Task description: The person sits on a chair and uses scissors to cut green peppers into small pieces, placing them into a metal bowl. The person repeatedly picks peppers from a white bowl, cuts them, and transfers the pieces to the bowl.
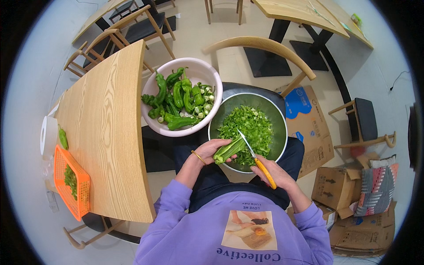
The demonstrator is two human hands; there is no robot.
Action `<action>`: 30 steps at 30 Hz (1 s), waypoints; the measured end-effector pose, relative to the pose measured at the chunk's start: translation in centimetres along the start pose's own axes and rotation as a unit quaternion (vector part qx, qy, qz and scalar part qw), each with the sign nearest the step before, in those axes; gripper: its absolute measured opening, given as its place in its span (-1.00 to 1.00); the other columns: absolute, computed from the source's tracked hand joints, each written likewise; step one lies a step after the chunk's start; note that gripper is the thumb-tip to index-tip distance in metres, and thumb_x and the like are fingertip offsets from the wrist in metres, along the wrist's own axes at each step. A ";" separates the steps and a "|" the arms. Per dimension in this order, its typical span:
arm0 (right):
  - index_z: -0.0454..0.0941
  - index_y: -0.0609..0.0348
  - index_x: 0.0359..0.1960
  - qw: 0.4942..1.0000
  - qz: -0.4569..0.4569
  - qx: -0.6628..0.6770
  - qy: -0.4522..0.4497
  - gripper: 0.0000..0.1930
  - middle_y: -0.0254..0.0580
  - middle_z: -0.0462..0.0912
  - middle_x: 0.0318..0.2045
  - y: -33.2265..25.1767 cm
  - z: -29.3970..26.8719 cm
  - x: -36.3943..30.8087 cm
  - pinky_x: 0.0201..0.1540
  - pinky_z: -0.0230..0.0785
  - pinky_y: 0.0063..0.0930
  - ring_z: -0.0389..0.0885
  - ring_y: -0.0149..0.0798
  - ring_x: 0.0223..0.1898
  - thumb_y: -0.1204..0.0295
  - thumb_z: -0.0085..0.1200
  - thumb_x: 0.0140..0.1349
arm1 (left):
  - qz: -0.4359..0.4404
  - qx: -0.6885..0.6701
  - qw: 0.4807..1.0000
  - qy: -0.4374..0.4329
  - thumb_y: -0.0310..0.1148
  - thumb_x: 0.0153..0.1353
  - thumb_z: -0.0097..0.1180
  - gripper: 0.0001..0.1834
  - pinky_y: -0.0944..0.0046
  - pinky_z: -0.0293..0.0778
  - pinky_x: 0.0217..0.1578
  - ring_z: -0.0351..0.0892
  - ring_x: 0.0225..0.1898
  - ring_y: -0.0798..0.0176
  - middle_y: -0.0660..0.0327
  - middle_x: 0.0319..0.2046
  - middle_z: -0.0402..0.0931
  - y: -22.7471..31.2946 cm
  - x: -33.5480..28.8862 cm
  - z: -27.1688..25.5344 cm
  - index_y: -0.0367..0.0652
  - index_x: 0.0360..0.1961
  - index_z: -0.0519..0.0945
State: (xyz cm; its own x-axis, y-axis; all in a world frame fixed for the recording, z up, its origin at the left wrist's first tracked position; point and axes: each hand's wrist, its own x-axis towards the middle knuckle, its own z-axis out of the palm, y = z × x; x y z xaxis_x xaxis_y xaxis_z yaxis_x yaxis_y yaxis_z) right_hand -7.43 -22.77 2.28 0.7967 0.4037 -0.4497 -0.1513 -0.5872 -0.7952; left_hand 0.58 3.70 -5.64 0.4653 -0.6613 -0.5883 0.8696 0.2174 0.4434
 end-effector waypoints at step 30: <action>0.32 0.37 0.24 0.989 0.116 -0.027 -0.087 -0.42 0.24 0.65 -0.35 -1.3 -1.6 -0.6 -0.20 0.46 -0.02 0.64 0.26 -0.24 0.13 0.05 0.39 | 0.097 0.158 0.967 0.174 -0.24 0.36 0.14 -0.68 0.37 0.59 -0.50 0.69 -0.39 0.29 0.09 -0.30 0.70 -0.4 0.3 2.2 -0.33 -0.10 0.66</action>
State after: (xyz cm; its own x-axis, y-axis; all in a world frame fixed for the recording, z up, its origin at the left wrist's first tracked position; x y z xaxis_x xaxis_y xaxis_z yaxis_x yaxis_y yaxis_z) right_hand -6.76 -23.37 4.23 0.6303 0.3666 -0.6843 -0.2823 -0.7129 -0.6419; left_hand 0.06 1.87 -4.52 0.6901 -0.3370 -0.6404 0.6915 0.0461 0.7209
